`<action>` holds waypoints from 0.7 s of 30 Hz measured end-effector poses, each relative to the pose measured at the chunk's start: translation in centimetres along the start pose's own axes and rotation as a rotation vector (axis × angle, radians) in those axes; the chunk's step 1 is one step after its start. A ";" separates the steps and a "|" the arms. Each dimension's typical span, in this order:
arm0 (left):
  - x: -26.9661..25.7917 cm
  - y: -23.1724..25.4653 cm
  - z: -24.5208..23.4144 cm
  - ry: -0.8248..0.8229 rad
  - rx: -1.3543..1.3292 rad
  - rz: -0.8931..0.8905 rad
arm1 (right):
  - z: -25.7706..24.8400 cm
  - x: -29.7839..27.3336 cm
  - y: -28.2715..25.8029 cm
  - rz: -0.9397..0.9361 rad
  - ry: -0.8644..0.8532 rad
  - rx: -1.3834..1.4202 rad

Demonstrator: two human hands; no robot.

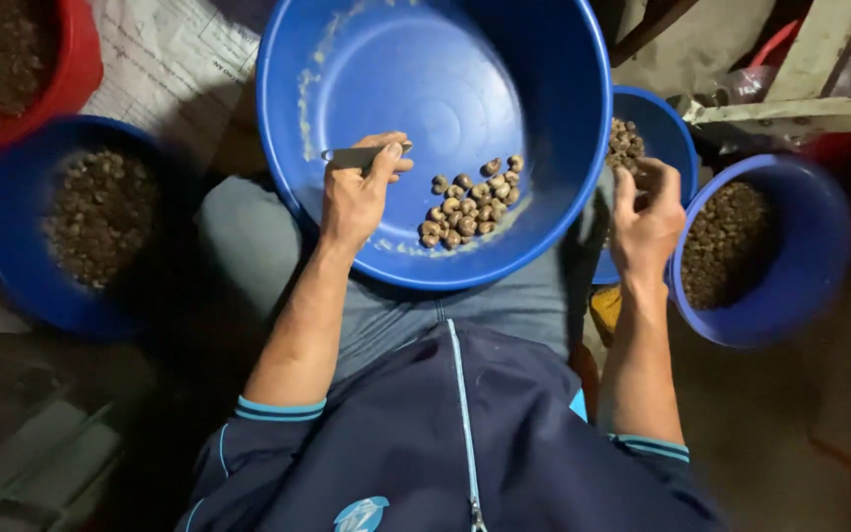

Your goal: The person is manually cracking nuts using a small hand tool and sorting the cracked nuts into various plastic bowls on the floor.

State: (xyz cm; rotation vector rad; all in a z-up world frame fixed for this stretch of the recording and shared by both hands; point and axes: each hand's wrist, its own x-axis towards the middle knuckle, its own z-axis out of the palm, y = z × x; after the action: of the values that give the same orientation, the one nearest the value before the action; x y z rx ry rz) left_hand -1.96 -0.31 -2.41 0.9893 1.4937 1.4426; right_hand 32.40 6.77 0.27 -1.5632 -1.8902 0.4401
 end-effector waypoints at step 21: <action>-0.1 1.1 0.9 -0.060 0.025 -0.034 | 21.8 -2.2 -3.6 -0.368 -0.644 -0.379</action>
State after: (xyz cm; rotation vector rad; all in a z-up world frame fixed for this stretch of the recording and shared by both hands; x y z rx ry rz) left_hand -1.06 -0.04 -1.33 1.0087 1.4816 1.3622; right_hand 15.58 6.85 -14.24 -1.3355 -2.8321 0.4733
